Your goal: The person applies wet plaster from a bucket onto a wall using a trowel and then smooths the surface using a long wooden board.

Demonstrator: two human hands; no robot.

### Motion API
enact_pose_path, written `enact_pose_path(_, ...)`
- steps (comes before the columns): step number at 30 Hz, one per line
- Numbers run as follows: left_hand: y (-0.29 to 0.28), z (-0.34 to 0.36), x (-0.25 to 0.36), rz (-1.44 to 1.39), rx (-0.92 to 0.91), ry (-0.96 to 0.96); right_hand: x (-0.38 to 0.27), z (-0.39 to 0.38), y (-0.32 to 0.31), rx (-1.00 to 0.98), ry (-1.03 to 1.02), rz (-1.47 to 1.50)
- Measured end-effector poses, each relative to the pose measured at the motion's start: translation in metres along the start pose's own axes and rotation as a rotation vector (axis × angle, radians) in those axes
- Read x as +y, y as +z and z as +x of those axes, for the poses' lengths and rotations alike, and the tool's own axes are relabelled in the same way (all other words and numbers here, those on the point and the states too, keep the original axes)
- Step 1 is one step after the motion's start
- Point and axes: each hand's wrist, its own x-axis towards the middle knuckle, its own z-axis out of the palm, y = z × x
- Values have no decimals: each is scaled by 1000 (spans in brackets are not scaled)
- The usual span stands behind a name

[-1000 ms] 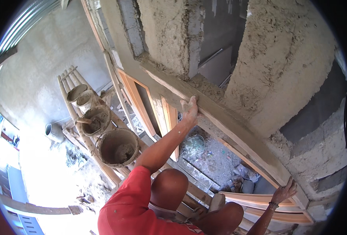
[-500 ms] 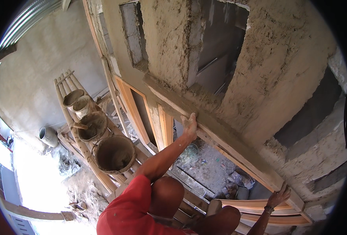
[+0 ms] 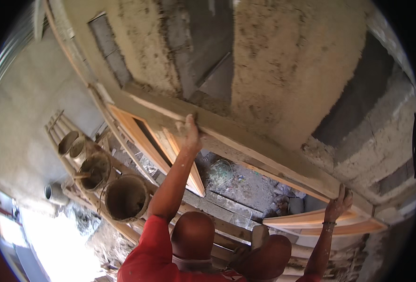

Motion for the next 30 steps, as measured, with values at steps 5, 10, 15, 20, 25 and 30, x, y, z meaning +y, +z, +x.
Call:
enact_pose_path(5,-6,18,2,-61,-305,-219,5,4,-8,110,6,141)
enact_pose_path(10,2,5,0,26,-208,-91,14,2,-23,14,74,78)
enact_pose_path(15,10,-18,-12,-29,-226,-141,24,2,-25,-42,141,-31)
enact_pose_path(20,18,-38,-35,-11,-342,-206,58,-13,-11,-37,167,-72)
enact_pose_path(25,17,-55,-63,39,-315,-163,87,-27,10,19,102,29)
enact_pose_path(30,47,-65,-42,-10,-20,45,94,-4,12,139,20,-68)
